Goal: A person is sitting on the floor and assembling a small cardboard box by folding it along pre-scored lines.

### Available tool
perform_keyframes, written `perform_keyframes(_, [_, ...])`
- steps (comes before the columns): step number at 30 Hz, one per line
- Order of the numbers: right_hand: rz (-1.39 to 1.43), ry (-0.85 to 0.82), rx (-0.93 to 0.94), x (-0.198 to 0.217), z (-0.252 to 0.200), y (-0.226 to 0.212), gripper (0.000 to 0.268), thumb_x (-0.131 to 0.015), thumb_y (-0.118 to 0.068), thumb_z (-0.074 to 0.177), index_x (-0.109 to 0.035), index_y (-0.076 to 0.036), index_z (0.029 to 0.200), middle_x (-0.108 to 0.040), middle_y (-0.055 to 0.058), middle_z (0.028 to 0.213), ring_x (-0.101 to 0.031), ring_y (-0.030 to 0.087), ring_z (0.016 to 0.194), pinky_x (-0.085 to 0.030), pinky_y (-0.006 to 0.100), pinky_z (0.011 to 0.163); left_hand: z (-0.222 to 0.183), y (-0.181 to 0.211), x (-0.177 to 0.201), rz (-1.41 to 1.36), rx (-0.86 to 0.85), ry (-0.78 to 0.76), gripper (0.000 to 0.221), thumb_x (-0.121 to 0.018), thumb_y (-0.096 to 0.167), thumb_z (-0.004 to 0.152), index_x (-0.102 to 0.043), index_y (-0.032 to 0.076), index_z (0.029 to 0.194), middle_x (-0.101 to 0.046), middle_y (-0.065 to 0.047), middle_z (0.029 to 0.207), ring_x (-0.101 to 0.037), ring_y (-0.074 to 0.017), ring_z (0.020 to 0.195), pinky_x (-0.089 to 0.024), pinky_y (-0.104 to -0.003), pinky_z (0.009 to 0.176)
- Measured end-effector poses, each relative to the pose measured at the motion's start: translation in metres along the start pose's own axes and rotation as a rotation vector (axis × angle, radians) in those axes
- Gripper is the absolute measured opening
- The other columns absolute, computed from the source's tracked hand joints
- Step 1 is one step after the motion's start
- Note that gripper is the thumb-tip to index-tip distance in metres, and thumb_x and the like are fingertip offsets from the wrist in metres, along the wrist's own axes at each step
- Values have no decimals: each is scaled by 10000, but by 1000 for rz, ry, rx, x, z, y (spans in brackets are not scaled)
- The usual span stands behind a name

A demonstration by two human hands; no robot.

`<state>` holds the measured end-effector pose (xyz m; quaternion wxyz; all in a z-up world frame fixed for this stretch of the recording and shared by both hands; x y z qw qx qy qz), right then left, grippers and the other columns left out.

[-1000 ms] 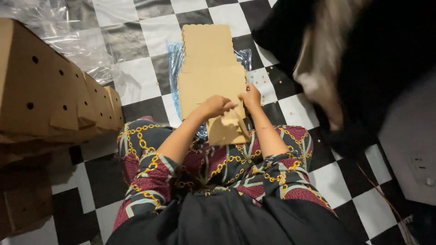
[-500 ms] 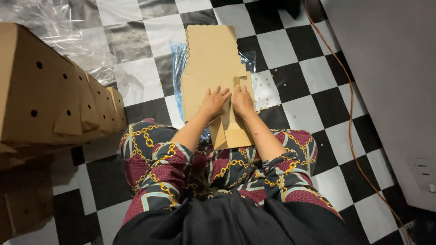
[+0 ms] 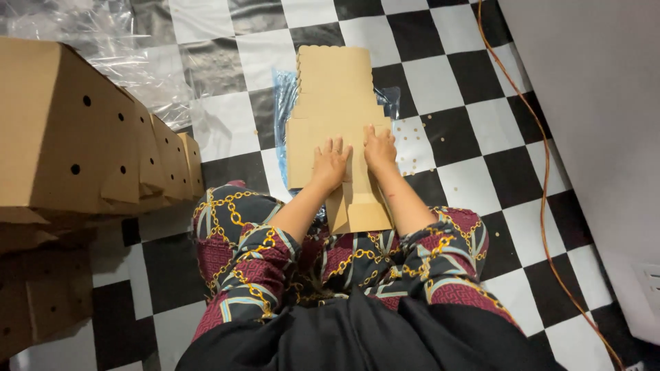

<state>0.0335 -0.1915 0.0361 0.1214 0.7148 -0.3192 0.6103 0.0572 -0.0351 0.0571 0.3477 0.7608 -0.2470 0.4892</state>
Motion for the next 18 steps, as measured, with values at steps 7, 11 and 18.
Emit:
perform_keyframes(7, [240,152,-143,-17,-4,32,301,-697,-194,959,-637,-11,1190,-615,228,1073,-674,456,1078,-570,538,916,0,-2,0,-56,-16,47,945,-892,390,763,-433,200,1567,-311,-176,1671,-265,-418,1541,-261,-704,1174])
perform_keyframes(11, [356,104,-55,-58,33,72,328,-788,-420,865,-737,-97,894,-699,171,896,-692,410,997,-566,472,897,1,-9,0,-202,39,99,857,-895,282,765,-490,215,1517,-313,-177,1669,-268,-397,1544,-248,-657,1199])
perform_keyframes(18, [1044,109,-195,-112,47,110,167,-801,-218,876,-687,-106,828,-583,39,630,-563,143,539,-533,252,447,22,-108,-24,-686,536,429,708,-848,307,870,-504,129,1463,-657,-180,1246,-645,-361,1223,-516,-551,1043])
Point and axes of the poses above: each hand's wrist, its own z-axis towards the middle knuckle, its own x-axis out of the back of the hand, y = z × x, the point moved 7 cm from there along z, towards the middle knuckle
